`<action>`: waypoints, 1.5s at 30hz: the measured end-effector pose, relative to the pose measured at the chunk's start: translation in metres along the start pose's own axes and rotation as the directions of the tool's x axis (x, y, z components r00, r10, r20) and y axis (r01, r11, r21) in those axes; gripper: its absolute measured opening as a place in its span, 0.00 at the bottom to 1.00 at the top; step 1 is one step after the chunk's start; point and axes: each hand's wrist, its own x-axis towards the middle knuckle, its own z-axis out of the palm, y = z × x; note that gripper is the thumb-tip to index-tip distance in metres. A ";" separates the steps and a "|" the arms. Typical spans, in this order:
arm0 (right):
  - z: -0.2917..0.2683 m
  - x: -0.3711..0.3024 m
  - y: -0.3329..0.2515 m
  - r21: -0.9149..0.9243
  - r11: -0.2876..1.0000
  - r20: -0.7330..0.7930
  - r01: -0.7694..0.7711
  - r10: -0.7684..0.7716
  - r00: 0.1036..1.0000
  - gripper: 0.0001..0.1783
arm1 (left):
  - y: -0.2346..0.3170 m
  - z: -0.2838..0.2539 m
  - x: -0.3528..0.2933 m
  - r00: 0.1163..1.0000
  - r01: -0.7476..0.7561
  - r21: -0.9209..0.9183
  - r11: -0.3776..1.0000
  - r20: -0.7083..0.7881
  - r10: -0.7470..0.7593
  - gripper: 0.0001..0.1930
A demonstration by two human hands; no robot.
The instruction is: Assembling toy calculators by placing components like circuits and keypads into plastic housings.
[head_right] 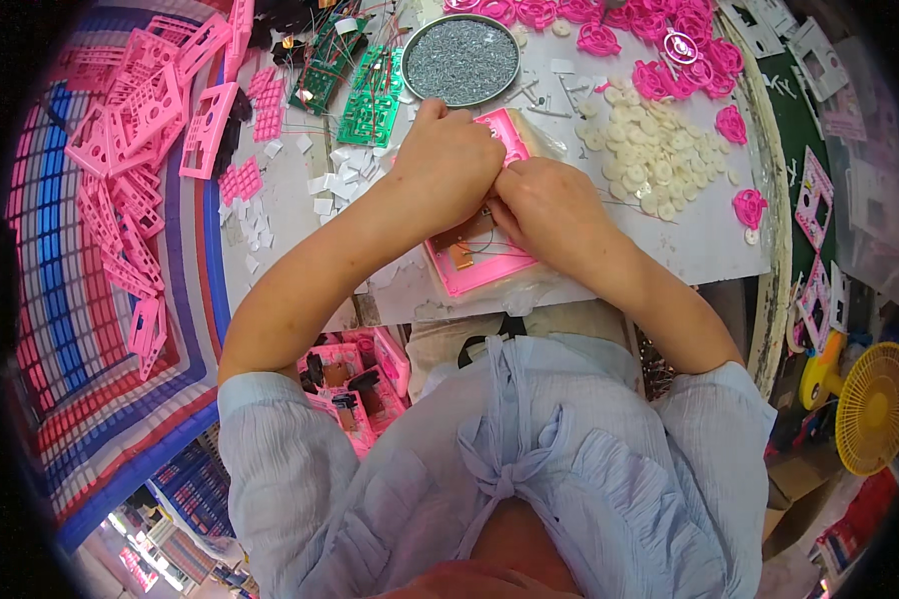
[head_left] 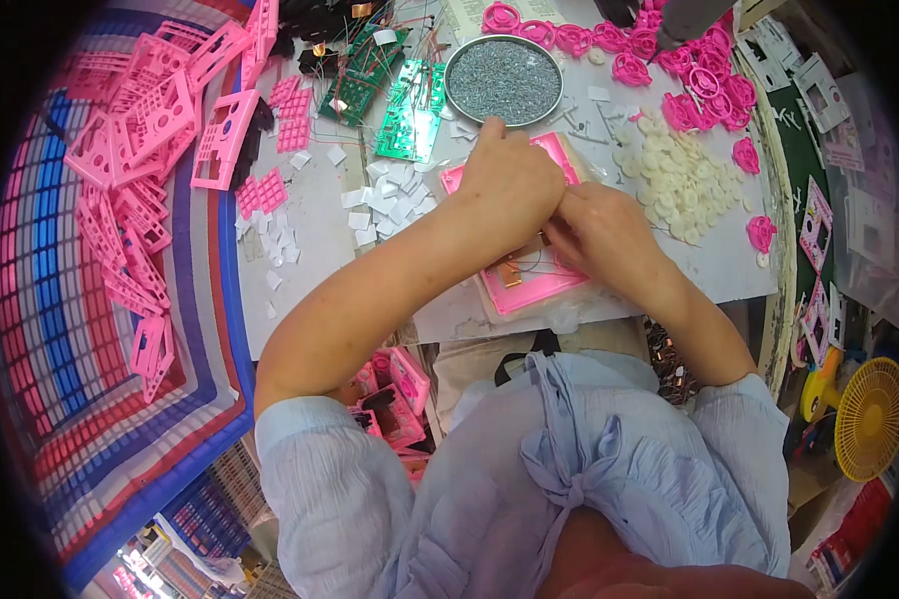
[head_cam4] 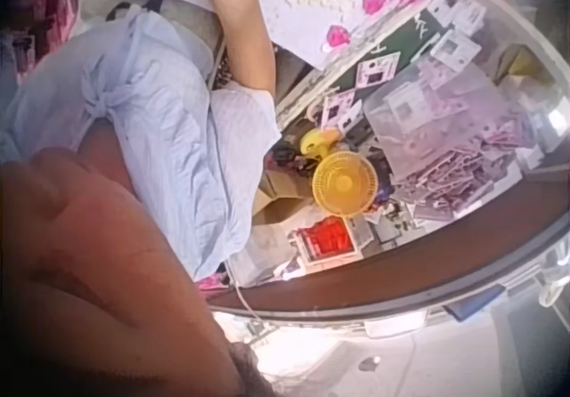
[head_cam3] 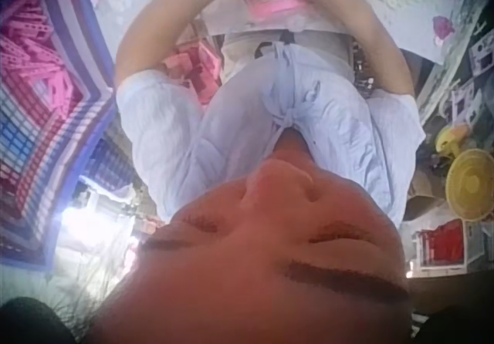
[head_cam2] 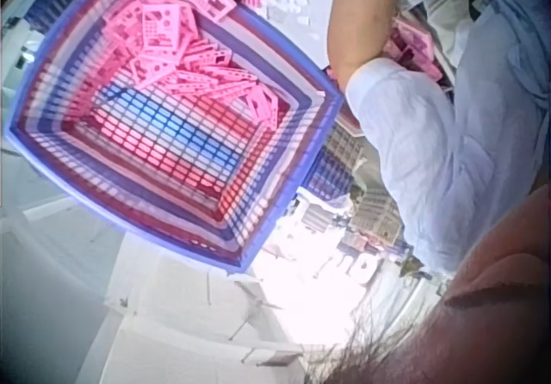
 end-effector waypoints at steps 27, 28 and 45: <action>-0.013 0.011 -0.008 -0.161 0.986 0.063 0.044 -0.034 0.997 0.02 | -0.022 -0.011 0.017 0.974 0.141 -0.161 0.977 0.201 -0.107 0.10; -0.015 0.015 -0.009 -0.216 0.972 0.033 0.095 -0.090 0.995 0.02 | -0.024 -0.014 0.019 0.976 0.160 -0.158 0.974 0.174 -0.132 0.10; 0.011 0.032 0.033 -0.003 0.965 -0.116 0.261 -0.259 0.959 0.07 | -0.041 0.006 0.005 0.989 0.071 -0.239 0.968 0.143 -0.037 0.10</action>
